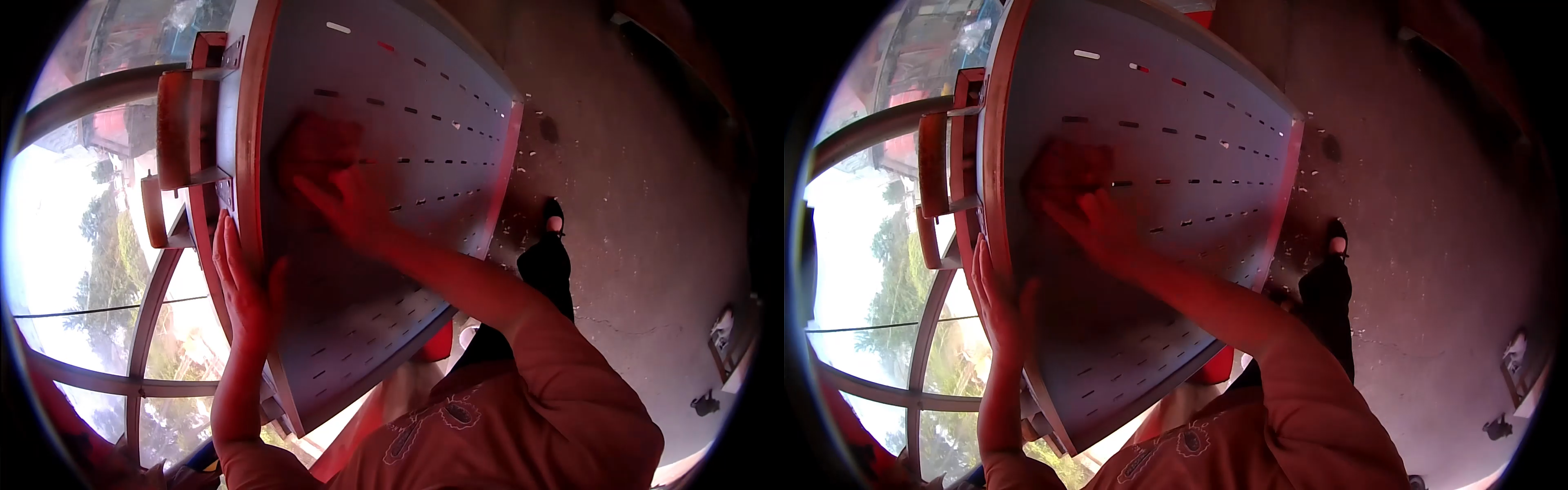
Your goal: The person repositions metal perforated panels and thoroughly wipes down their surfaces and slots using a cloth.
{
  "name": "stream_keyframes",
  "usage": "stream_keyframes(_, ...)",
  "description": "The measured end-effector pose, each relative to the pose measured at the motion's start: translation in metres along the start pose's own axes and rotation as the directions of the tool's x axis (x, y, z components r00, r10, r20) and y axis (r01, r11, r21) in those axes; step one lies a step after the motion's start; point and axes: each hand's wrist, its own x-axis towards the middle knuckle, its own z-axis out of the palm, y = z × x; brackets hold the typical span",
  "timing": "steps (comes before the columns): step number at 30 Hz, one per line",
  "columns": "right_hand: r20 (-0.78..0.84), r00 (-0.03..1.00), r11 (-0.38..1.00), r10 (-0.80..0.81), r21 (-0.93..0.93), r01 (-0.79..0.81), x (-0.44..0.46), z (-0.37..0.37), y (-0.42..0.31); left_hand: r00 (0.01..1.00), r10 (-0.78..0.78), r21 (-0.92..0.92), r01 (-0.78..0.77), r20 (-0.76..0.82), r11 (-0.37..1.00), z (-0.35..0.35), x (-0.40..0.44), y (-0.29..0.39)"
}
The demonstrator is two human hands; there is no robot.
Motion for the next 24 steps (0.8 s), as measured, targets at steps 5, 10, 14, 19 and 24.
stream_keyframes(5, -0.015, 0.921, 0.92, 0.389, -0.037, -0.39, -0.005, -0.021, 0.104, 1.0, 0.027, 0.027, -0.027, 0.01, 0.999, 0.002, 0.002, 0.0)
stream_keyframes(10, -0.048, 0.973, 0.973, 0.228, -0.012, -0.229, -0.011, -0.038, 0.064, 1.0, 0.017, 0.055, -0.017, 0.001, 0.998, 0.002, 0.003, 0.006)
stream_keyframes(14, 0.119, 0.946, 0.953, 0.302, -0.049, -0.298, -0.029, -0.038, 0.062, 0.999, 0.047, 0.051, -0.047, 0.003, 0.998, 0.001, 0.002, 0.002)
stream_keyframes(19, -0.036, 0.926, 0.927, 0.375, 0.022, -0.374, -0.024, -0.038, 0.131, 1.0, 0.02, 0.054, -0.019, -0.006, 0.998, 0.004, 0.0, -0.001)
stream_keyframes(24, 0.162, 0.971, 0.976, 0.175, 0.102, -0.193, -0.061, -0.051, 0.087, 0.998, 0.064, 0.062, -0.063, -0.005, 0.996, 0.002, 0.0, -0.003)
